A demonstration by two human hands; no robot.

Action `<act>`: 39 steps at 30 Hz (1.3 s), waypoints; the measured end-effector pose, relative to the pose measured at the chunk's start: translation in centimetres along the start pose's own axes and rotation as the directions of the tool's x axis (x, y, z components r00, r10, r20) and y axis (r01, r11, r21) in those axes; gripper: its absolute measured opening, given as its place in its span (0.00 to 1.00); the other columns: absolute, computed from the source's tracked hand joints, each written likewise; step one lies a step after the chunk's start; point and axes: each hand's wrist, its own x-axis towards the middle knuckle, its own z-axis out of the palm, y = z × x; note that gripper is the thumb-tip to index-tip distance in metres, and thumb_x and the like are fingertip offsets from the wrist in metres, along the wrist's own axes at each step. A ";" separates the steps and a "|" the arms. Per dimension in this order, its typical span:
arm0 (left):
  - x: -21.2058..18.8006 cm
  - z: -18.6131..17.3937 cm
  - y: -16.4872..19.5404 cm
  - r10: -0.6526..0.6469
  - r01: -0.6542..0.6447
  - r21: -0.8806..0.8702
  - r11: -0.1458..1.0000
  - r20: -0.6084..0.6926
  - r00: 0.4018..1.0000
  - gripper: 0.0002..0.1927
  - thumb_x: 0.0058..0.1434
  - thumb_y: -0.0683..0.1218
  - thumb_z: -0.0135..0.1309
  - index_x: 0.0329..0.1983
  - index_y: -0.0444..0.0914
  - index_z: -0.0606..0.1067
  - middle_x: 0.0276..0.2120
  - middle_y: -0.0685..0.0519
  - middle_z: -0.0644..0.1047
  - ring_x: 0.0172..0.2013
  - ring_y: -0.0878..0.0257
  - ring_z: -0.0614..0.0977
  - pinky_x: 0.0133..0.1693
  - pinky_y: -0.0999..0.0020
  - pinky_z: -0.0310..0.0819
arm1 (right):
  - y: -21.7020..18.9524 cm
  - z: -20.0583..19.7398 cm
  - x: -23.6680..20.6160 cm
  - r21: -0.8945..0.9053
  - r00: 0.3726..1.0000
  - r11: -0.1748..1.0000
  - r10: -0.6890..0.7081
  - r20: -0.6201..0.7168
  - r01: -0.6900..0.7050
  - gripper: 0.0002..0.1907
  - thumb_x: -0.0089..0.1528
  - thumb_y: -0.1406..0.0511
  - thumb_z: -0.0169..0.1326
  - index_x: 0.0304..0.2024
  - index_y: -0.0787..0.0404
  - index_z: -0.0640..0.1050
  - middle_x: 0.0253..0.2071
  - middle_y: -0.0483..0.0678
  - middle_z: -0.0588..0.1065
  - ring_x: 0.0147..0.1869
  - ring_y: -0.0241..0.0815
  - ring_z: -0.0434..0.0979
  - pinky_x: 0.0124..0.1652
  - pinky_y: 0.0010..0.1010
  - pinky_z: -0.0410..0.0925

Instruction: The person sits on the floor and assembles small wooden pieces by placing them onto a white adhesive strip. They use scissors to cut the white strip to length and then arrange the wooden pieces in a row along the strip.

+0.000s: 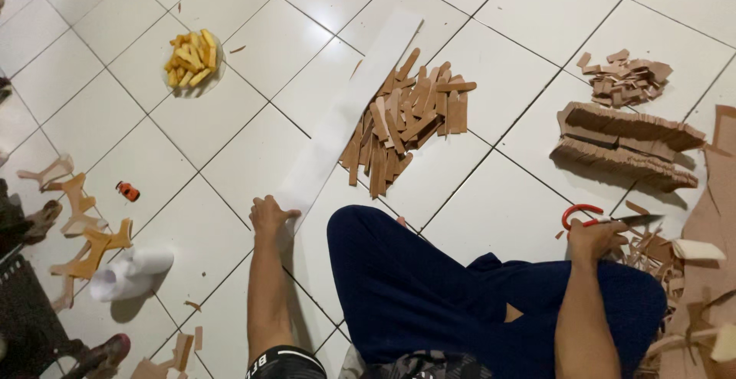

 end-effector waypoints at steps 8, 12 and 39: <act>1.9 -17.1 4.7 0.356 -0.185 -0.682 0.708 0.118 0.927 0.30 0.66 0.54 0.61 0.63 0.29 0.73 0.34 0.47 0.71 0.31 0.59 0.67 0.31 0.62 0.61 | -1.8 -1.8 -0.3 0.158 0.984 0.972 0.165 0.065 -0.173 0.46 0.50 0.60 0.74 0.54 0.78 0.59 0.42 0.66 0.71 0.40 0.55 0.73 0.37 0.43 0.69; -1.3 -23.2 16.3 0.650 -0.197 -0.975 -0.099 -0.213 0.730 0.23 0.73 0.48 0.55 0.58 0.23 0.69 0.40 0.53 0.79 0.39 0.69 0.79 0.41 0.75 0.76 | -3.2 -2.0 -0.5 0.475 0.959 0.834 0.230 0.167 -0.282 0.24 0.56 0.61 0.70 0.42 0.70 0.73 0.29 0.51 0.74 0.23 0.38 0.73 0.21 0.33 0.67; -31.2 8.5 31.2 0.709 -0.012 -0.943 0.332 0.242 0.662 0.20 0.66 0.40 0.55 0.61 0.32 0.77 0.46 0.41 0.81 0.30 0.68 0.71 0.29 0.75 0.65 | 2.0 -17.6 -20.9 0.619 0.562 0.488 -0.279 0.778 -0.615 0.37 0.67 0.37 0.41 0.44 0.65 0.74 0.23 0.43 0.66 0.18 0.30 0.63 0.18 0.22 0.60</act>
